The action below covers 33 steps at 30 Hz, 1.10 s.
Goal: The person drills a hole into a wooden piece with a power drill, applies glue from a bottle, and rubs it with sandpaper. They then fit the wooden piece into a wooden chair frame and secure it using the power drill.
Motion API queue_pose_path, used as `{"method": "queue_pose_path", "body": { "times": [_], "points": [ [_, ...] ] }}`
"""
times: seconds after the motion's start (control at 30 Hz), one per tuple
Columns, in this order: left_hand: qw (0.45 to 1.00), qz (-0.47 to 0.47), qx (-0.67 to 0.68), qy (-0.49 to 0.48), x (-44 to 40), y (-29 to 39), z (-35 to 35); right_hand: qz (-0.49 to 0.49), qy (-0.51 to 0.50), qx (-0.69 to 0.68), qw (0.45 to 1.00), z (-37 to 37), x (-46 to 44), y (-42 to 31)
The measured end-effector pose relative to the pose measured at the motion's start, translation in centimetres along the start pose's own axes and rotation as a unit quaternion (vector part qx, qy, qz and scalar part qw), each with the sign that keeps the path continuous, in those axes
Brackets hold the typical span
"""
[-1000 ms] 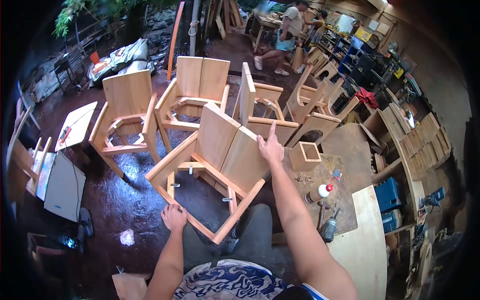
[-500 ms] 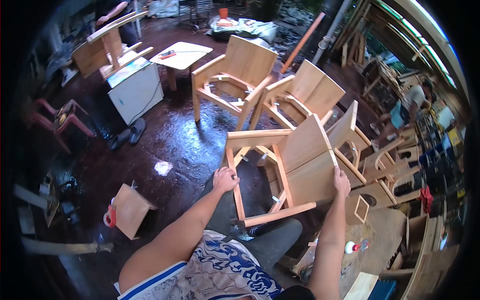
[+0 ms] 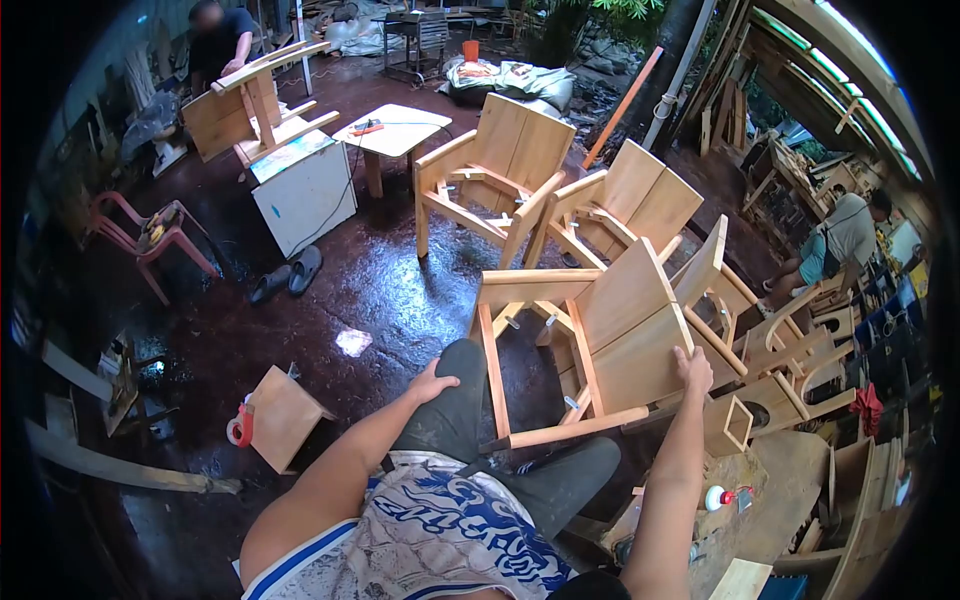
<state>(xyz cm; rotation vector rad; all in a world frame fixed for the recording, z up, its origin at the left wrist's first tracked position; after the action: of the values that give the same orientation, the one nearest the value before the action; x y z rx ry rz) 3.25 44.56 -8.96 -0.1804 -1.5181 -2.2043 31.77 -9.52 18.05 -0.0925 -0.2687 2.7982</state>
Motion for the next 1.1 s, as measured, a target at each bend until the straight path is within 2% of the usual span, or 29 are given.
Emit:
{"method": "queue_pose_path", "body": {
  "times": [0.1, 0.23, 0.3, 0.43, 0.53, 0.7, 0.87, 0.93, 0.97, 1.07, 1.1],
  "points": [
    [0.999, -0.027, -0.013, 0.012, -0.3, -2.7, 0.0, 0.002, 0.002, 0.012, 1.000, 0.1, 0.0, -0.3],
    [0.998, 0.015, -0.054, 0.026, 3.2, 0.5, 0.8, 0.002, 0.002, 0.000, 1.000, -0.3, -0.3, 0.1],
    [0.991, 0.031, -0.122, 0.047, 4.4, 1.8, 1.3, 0.003, -0.007, 0.005, 1.000, -0.7, -0.8, 0.2],
    [0.986, -0.076, -0.136, 0.057, 6.1, 3.1, 0.8, -0.019, -0.006, -0.011, 1.000, 0.2, 0.2, 0.4],
    [0.983, -0.106, -0.147, 0.040, 7.5, 2.5, 0.1, -0.019, -0.008, -0.015, 1.000, 0.2, 0.0, 0.4],
    [0.975, -0.095, -0.183, 0.085, 8.6, 1.2, 0.6, -0.023, -0.016, -0.028, 0.999, 0.3, 0.0, 0.5],
    [0.984, -0.050, -0.161, 0.050, 8.2, 1.1, 0.2, -0.029, -0.016, -0.034, 0.999, 0.0, -0.2, 0.8],
    [0.941, -0.231, -0.216, 0.123, 8.0, 2.1, 0.2, -0.024, -0.020, -0.038, 0.999, 0.1, -0.1, 0.6],
    [0.939, -0.239, -0.218, 0.120, 7.6, 2.1, 0.0, -0.024, -0.016, -0.038, 0.999, 0.4, 0.1, 0.6],
    [0.906, -0.316, -0.276, 0.061, 8.8, 7.7, -0.7, -0.020, -0.013, -0.029, 0.999, 0.6, 0.4, 0.6],
    [0.860, -0.382, -0.337, -0.036, 10.6, 13.2, -1.4, -0.033, -0.011, -0.035, 0.999, 0.6, 0.4, 0.8]
  ]
}}
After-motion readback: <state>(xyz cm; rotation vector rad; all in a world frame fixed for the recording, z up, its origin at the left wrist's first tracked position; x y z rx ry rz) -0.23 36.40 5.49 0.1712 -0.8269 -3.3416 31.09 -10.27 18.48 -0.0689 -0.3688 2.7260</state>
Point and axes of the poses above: each hand's wrist, its own x-axis away from the middle knuckle, its own z-axis out of the back of the hand, y = z × x, the point moved 8 cm from there along -x, towards the middle knuckle, and after that the axes turned 8 degrees about -z, right-handed, at the moved point
